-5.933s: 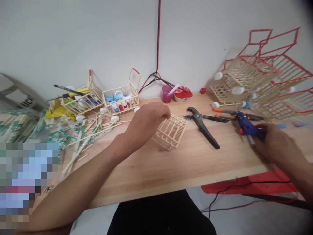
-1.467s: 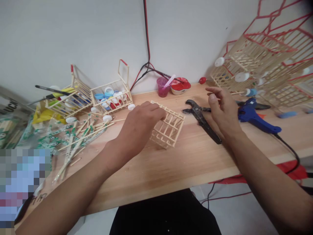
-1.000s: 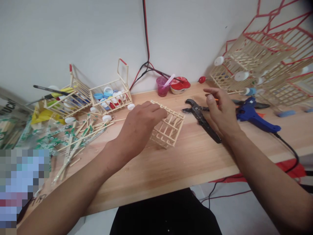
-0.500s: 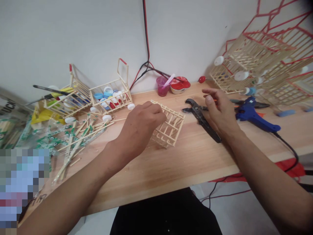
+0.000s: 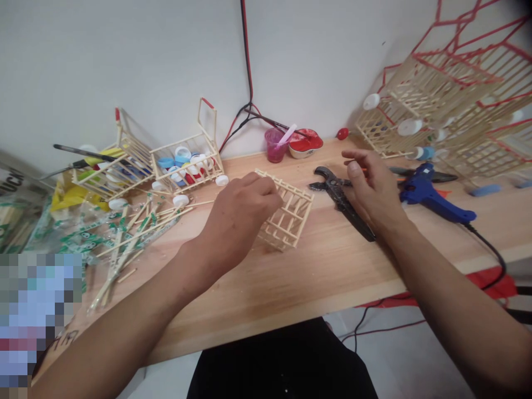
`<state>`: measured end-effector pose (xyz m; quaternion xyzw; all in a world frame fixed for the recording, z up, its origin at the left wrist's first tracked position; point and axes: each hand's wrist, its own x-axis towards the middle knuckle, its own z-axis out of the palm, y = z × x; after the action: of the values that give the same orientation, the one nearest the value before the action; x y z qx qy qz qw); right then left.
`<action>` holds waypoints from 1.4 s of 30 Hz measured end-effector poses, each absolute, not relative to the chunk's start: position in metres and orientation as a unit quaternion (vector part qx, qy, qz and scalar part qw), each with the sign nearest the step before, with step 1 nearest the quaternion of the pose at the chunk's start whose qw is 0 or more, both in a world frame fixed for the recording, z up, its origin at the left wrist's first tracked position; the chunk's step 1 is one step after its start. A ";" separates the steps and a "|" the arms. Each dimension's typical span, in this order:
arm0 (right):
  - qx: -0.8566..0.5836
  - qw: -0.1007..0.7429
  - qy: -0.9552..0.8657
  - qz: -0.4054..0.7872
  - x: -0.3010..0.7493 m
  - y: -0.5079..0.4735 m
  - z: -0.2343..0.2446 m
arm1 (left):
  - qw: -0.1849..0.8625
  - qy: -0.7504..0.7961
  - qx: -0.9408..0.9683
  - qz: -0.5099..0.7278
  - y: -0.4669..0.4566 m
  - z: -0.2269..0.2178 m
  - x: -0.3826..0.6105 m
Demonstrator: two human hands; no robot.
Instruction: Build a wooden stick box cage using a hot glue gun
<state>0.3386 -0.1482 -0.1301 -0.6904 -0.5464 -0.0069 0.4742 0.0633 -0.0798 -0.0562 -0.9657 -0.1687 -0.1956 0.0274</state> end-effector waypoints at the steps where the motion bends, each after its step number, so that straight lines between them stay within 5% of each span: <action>1: -0.690 0.475 -0.547 -0.007 0.339 -0.148 -0.130 | 0.030 -0.168 -0.966 -0.196 -0.080 -0.056 0.063; 42: -0.671 0.477 -0.568 -0.005 0.334 -0.150 -0.127 | 0.048 -0.070 -0.979 -0.185 -0.087 -0.059 0.068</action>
<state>0.3336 -0.1500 -0.1275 -0.6706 -0.5680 -0.0050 0.4772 0.0681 -0.0869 -0.0591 -0.9790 -0.0703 -0.1851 0.0484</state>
